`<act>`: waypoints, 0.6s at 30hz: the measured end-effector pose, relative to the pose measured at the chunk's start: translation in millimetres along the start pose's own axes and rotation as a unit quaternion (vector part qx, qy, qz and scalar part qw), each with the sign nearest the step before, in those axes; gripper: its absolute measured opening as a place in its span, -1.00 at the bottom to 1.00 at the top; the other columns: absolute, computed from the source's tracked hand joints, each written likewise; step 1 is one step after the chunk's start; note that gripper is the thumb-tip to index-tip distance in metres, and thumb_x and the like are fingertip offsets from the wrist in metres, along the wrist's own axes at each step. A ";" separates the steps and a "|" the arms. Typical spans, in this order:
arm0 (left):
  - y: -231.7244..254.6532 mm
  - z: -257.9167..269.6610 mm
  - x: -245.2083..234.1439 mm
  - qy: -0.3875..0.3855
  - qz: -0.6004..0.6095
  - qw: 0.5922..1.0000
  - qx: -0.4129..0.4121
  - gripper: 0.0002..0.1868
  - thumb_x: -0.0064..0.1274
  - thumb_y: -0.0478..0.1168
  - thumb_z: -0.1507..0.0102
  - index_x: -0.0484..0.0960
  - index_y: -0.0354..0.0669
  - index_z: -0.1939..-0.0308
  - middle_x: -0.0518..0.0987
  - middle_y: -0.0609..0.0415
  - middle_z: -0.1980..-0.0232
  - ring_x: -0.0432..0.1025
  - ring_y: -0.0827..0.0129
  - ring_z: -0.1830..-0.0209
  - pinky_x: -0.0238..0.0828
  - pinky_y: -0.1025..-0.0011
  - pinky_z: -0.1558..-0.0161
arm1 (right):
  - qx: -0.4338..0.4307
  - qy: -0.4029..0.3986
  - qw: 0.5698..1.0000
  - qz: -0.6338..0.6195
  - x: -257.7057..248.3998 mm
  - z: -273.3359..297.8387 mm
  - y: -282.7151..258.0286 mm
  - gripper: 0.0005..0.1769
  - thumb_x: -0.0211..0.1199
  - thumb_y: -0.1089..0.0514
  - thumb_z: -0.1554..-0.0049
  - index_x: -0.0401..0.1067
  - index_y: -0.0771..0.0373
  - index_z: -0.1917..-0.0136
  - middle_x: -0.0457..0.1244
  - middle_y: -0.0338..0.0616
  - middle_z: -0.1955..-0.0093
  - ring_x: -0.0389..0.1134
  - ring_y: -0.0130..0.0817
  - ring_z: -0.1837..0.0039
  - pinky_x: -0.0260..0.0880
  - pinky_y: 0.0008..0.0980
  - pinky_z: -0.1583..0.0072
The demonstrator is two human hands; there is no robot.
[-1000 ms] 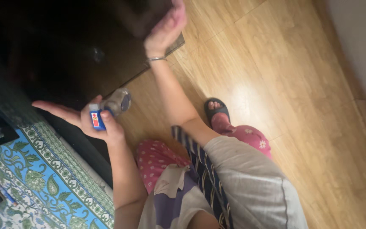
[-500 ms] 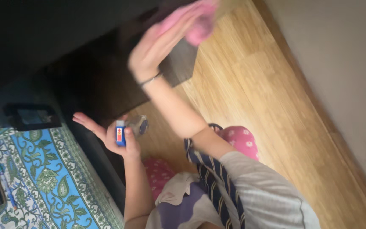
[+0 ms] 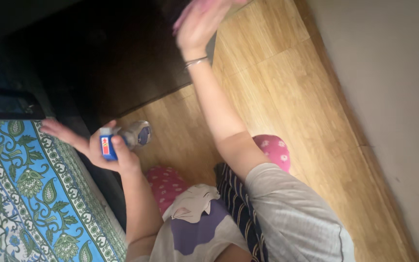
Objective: The person cleans a nightstand and the side of a bed using a spray bottle and a cloth, wiping the surfaces and moving small items like a fan and a box.
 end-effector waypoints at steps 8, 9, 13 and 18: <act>17.9 -19.5 -9.7 0.019 -0.052 0.998 0.025 -0.30 -0.10 0.27 -0.44 0.61 -0.38 0.33 -0.04 -0.19 -0.71 -0.34 -0.17 -0.75 -0.36 -0.09 -0.63 | 0.071 0.157 0.973 -0.153 -9.9 -10.5 -89.0 -0.28 -0.17 -0.06 -0.39 -0.20 0.50 -0.56 -0.19 0.40 -0.59 -0.21 0.20 -0.65 -0.24 0.09 -0.62; 16.1 -21.1 -11.9 0.021 -0.038 0.999 0.023 -0.31 -0.08 0.27 -0.45 0.58 -0.37 0.35 -0.03 -0.22 -0.73 -0.35 -0.21 -0.74 -0.32 -0.13 -0.61 | 0.062 0.081 0.984 -0.145 6.3 12.5 -99.8 -0.24 -0.18 -0.08 -0.42 -0.29 0.46 -0.62 -0.29 0.35 -0.66 -0.31 0.15 -0.70 -0.33 0.04 -0.65; 16.3 -25.6 -22.5 0.037 -0.087 0.995 0.034 -0.32 -0.08 0.24 -0.45 0.59 -0.38 0.35 -0.02 -0.24 -0.72 -0.33 -0.23 -0.73 -0.41 -0.15 -0.61 | -0.171 -0.128 0.964 -0.160 45.3 100.4 -149.5 -0.24 -0.05 -0.17 -0.33 -0.04 0.45 -0.53 -0.03 0.26 -0.52 -0.03 0.12 -0.57 -0.10 0.04 -0.54; 43.8 -29.2 -47.0 0.068 -0.034 0.995 0.070 -0.37 -0.05 0.17 -0.45 0.55 -0.43 0.33 -0.02 -0.27 -0.71 -0.25 -0.22 -0.72 -0.36 -0.11 -0.61 | 0.129 -0.473 0.663 -0.566 45.1 130.0 -179.2 -0.50 0.22 -0.15 -0.29 0.43 0.26 -0.29 0.31 -0.02 -0.31 0.35 -0.06 -0.30 0.41 -0.10 -0.25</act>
Point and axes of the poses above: each hand's wrist, its own z-axis away from the middle knuckle, its own x-axis out of the palm, y = z × x, the point moved 8 cm from there along -z, towards the middle knuckle
